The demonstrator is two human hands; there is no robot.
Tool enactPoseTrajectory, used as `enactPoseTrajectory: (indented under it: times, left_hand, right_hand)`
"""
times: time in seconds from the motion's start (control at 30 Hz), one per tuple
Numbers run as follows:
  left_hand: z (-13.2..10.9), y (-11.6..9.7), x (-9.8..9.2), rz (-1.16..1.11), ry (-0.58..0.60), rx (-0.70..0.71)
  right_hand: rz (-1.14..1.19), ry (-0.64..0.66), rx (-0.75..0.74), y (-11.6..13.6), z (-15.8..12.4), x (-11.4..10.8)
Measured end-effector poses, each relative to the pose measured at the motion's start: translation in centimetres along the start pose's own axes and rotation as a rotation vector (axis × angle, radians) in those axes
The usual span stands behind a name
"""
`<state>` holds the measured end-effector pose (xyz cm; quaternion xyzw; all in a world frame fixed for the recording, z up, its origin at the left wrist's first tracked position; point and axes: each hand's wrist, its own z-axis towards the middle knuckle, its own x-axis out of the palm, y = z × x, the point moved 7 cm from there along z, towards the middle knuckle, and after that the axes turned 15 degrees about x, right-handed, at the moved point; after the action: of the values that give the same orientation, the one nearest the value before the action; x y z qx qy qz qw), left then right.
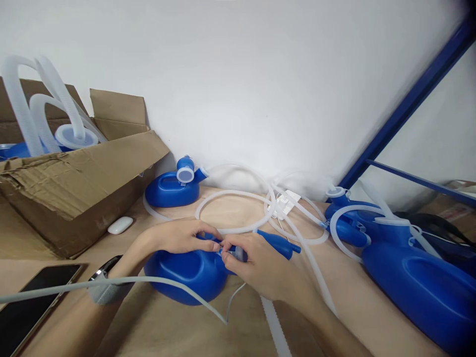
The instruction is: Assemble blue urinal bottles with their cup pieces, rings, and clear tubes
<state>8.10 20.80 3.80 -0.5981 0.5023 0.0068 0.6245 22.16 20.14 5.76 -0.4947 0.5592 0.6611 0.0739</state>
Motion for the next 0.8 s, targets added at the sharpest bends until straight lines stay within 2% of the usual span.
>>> enactPoseTrajectory:
  times: [0.1,0.4,0.6,0.8]
  left_hand:
    - [0.1,0.1,0.1,-0.011,0.006,-0.005]
    - [-0.3,0.5,0.3,0.069,0.013,-0.059]
    - [-0.4,-0.9,-0.6,0.126,-0.142,0.037]
    - [0.1,-1.1,0.3,0.119,-0.042,0.085]
  right_hand:
    - [0.003,-0.002,-0.002,0.1,0.0,0.0]
    - [0.054,0.109,-0.018,-0.3,-0.2,0.1]
    - [0.044,0.136,-0.045,-0.4,-0.1,0.3]
    - [0.044,0.103,0.037,-0.5,-0.2,-0.1]
